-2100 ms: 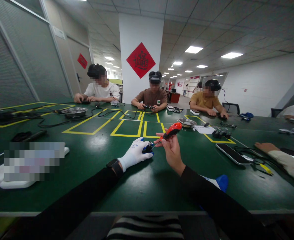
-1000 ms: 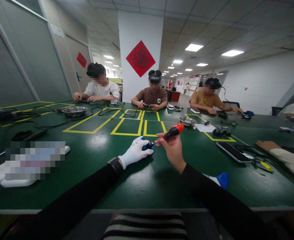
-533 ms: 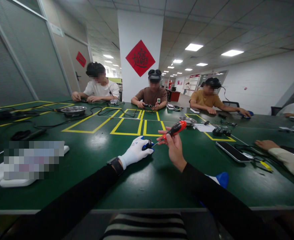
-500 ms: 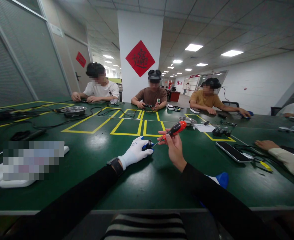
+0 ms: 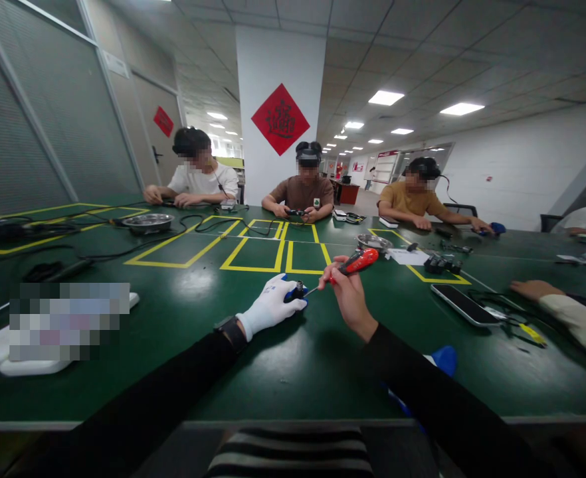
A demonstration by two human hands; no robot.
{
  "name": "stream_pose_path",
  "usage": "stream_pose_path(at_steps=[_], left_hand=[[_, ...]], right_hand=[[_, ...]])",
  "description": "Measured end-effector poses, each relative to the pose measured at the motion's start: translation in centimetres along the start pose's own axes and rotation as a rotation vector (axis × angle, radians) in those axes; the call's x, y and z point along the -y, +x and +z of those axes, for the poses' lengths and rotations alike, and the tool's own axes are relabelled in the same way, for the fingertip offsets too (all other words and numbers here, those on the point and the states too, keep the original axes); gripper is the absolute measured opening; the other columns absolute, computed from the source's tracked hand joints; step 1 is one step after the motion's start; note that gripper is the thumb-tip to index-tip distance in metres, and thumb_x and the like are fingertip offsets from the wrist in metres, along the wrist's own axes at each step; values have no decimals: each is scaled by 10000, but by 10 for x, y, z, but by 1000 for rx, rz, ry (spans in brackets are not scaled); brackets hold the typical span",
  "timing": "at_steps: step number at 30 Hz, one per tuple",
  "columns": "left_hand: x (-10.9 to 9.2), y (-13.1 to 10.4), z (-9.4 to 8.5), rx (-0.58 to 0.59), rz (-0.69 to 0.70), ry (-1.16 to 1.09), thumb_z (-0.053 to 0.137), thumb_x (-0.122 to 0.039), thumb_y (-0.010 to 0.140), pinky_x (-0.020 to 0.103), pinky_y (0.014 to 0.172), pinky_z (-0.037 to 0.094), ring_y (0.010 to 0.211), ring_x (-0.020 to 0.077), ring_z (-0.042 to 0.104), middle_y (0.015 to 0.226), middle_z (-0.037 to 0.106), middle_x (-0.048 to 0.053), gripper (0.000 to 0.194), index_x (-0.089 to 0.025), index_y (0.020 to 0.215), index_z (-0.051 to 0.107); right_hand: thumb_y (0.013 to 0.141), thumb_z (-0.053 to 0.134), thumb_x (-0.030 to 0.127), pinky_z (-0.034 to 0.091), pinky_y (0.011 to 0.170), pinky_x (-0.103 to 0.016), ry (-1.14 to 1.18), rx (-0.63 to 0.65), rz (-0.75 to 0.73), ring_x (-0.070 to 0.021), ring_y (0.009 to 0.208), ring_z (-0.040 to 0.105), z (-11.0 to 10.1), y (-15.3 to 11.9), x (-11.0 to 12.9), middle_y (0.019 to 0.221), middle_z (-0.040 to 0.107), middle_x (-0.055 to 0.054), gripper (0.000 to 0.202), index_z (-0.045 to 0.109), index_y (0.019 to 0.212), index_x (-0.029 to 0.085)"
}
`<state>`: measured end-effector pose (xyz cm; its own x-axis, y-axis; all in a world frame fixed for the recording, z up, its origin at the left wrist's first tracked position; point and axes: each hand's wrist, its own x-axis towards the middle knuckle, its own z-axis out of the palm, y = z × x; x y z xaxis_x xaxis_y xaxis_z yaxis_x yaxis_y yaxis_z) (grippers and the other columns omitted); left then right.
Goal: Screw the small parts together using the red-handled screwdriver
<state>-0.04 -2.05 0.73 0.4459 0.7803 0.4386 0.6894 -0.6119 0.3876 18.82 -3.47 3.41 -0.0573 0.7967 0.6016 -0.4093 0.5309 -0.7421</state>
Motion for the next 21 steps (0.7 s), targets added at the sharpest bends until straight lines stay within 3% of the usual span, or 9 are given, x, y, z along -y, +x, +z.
stream_pose_path(at_steps=[6,12,18,21], left_hand=[[0,0,1,0,-33,17,541,-512,834,438,1148,277,1094,276,569,914,694,38,336,-221,932,676],[0,0,0,14,-44,6,528,-521,840,463,1135,291,1148,298,542,956,696,48,366,-222,986,680],[1,-1,1,4,-65,0,551,-515,825,475,1140,285,1261,321,459,1112,681,50,385,-235,1052,685],[-2,-1,0,5,-56,4,552,-500,828,467,1147,278,1244,309,480,1091,690,45,366,-238,1042,692]], right_hand=[[905,545,240,498,883,-384,-216,94,-84,-155,800,659,4,-9,6,1043,648,-18,191,507,1092,243],[872,632,301,520,794,-359,-288,8,-70,-173,742,662,1,-4,2,828,688,-19,108,590,890,203],[802,694,272,493,761,-289,31,-152,55,-114,685,609,2,4,-3,759,610,52,242,527,974,237],[808,666,285,483,703,-276,97,-128,109,-104,632,566,0,5,-2,728,553,66,257,502,1003,246]])
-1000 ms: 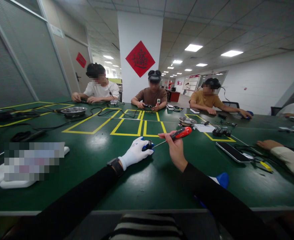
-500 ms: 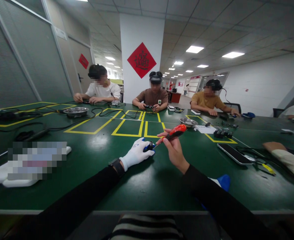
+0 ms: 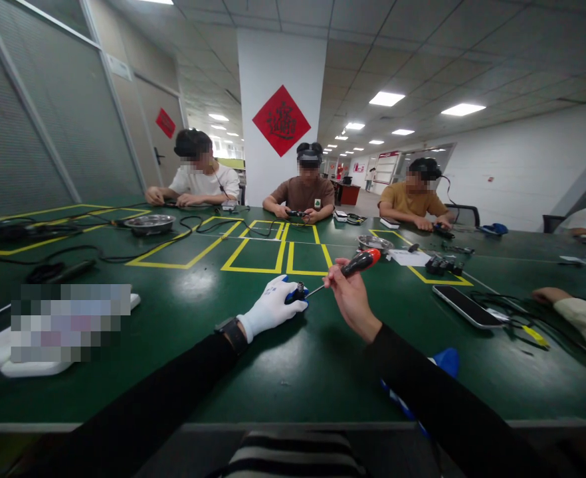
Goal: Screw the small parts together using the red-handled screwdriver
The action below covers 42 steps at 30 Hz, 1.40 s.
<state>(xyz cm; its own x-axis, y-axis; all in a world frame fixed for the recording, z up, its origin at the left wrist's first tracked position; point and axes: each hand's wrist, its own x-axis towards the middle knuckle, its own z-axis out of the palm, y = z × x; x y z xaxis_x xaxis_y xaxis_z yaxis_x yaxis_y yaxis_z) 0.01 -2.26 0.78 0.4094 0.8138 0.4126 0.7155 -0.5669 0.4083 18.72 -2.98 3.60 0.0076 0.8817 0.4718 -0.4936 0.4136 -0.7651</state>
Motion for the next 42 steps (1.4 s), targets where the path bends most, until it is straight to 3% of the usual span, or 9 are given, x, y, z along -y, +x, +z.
stream_pose_path(at_steps=[8,13,16,20,24,30,35,39,42], left_hand=[[-2,-1,0,-32,57,28,553,-492,835,455,1141,290,1124,281,563,1015,705,52,351,-209,989,692],[-2,-1,0,-39,38,36,546,-492,839,457,1133,301,1183,296,528,1036,701,60,348,-211,988,686],[-2,-1,0,-23,40,34,532,-497,846,461,1134,298,1164,292,542,1021,702,56,349,-212,980,682],[-1,0,0,-29,39,37,532,-502,841,464,1133,301,1176,299,534,1025,698,60,360,-208,988,678],[-2,0,0,-25,45,28,531,-495,842,461,1143,285,1158,290,544,1020,701,49,345,-220,982,685],[-3,-1,-1,-15,32,26,527,-489,842,472,1138,289,1211,305,506,1028,699,46,333,-226,975,681],[-2,0,-1,-15,39,31,528,-498,840,467,1149,277,1224,308,498,1042,698,46,344,-227,988,679],[-2,0,-1,-17,40,35,526,-504,843,453,1153,274,1154,283,550,1019,699,43,347,-222,977,678],[-3,-1,-1,-18,41,35,529,-494,846,448,1151,276,1128,278,562,1006,701,46,335,-220,966,681]], right_hand=[[880,547,231,499,815,-342,-224,157,-150,-138,756,622,0,-9,2,973,604,7,282,489,1155,256],[827,668,279,500,866,-346,-374,114,-189,-158,854,648,2,-10,5,1200,604,-60,128,575,874,205],[831,666,284,497,876,-349,-361,128,-172,-164,845,648,3,-8,8,1081,656,-49,135,563,798,204],[826,669,286,513,778,-321,-138,172,-42,-131,704,616,2,-4,6,819,614,37,198,531,962,246],[821,650,272,515,820,-327,-53,128,18,-113,677,568,-1,-2,3,796,546,58,313,513,1103,278],[829,625,279,492,917,-349,-198,125,-39,-149,881,616,-3,-3,3,1045,598,-6,350,542,1169,263],[816,670,288,523,825,-318,-255,72,-123,-130,848,645,-1,-3,2,1316,531,-55,255,536,1025,234],[837,644,260,527,793,-322,-226,93,-131,-116,718,636,0,-4,3,1054,647,-2,328,466,1112,261],[837,624,251,527,755,-324,-189,132,-100,-127,679,616,-1,-4,6,866,606,47,393,450,1189,273]])
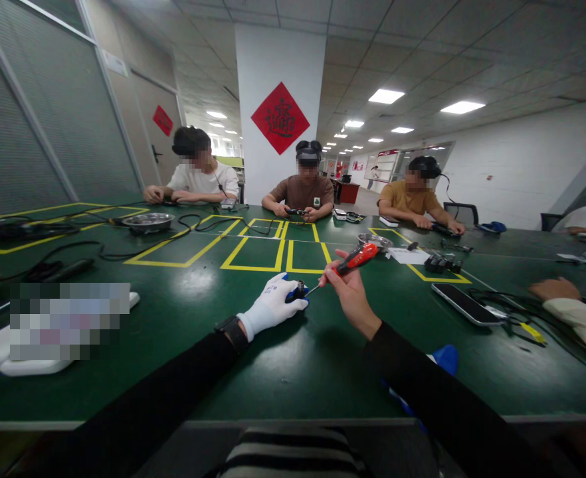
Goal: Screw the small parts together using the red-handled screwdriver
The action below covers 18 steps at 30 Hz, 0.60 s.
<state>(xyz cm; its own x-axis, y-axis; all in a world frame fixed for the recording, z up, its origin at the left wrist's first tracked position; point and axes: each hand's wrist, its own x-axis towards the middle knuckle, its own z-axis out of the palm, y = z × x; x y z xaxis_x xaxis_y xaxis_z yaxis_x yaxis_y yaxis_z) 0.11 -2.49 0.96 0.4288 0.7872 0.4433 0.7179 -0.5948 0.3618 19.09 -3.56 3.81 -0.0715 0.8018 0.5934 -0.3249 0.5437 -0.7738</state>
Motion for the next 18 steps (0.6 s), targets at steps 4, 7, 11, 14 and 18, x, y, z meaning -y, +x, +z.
stream_pose_path(at_steps=[4,7,11,14,18], left_hand=[[0,1,0,1,6,-6,542,-490,841,447,1150,275,1103,271,572,999,702,36,326,-227,973,683],[1,1,1,3,4,-2,541,-497,841,449,1150,275,1118,276,563,995,703,41,336,-226,976,686],[2,1,2,9,-12,5,537,-501,843,462,1144,282,1166,295,539,1029,699,55,349,-223,992,685],[3,1,3,12,-32,3,536,-523,839,479,1135,295,1232,320,490,1071,691,67,386,-220,1028,682],[3,0,2,17,-39,-10,541,-523,835,481,1139,290,1272,330,453,1093,688,64,399,-224,1058,683]], right_hand=[[856,532,264,535,779,-373,58,76,18,-156,717,617,-2,-1,3,896,595,17,350,492,1204,261],[872,541,277,521,830,-371,-44,78,-17,-151,761,628,-2,-1,5,1007,607,-10,297,533,1168,249],[861,618,292,518,827,-340,-143,45,-46,-143,807,645,0,-1,7,1164,602,-44,169,561,1004,224],[863,628,288,522,792,-336,-126,68,-43,-145,760,652,1,1,8,1027,656,-23,135,514,899,225],[864,616,251,514,718,-308,-58,116,-3,-131,657,625,0,2,6,791,600,54,172,474,961,254]])
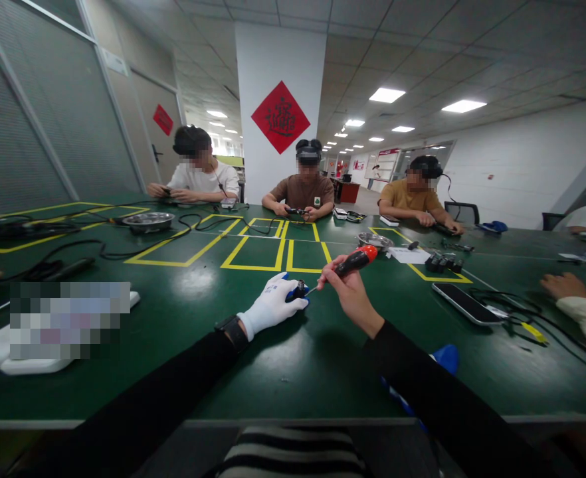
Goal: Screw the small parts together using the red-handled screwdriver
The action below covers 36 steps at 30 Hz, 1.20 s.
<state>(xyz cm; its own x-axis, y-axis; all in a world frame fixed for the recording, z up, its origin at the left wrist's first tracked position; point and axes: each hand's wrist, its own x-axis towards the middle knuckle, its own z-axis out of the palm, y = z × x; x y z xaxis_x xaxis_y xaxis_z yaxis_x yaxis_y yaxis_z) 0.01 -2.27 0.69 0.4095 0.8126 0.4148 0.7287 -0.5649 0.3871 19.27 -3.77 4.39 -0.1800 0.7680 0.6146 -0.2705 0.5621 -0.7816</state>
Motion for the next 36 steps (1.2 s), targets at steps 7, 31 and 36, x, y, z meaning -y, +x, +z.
stream_pose_path(at_steps=[7,31,36], left_hand=[[-2,0,-1,-9,30,3,531,-497,845,459,1151,276,1199,296,516,1028,696,47,351,-221,998,683],[-5,0,-4,-14,37,18,547,-466,845,446,1129,301,1069,268,583,981,703,43,316,-208,965,683],[-4,0,-4,-7,65,1,542,-466,852,449,1144,280,1069,263,584,986,704,33,319,-217,995,680]], right_hand=[[835,630,257,509,846,-334,-13,-37,13,-124,763,640,-3,0,-3,1045,605,3,330,484,1131,260],[815,673,235,510,819,-345,-12,-120,16,-141,743,668,-1,2,-3,1052,689,-27,263,459,967,232],[814,665,229,508,722,-288,27,-158,9,-116,668,617,0,1,-8,809,611,56,252,470,974,243]])
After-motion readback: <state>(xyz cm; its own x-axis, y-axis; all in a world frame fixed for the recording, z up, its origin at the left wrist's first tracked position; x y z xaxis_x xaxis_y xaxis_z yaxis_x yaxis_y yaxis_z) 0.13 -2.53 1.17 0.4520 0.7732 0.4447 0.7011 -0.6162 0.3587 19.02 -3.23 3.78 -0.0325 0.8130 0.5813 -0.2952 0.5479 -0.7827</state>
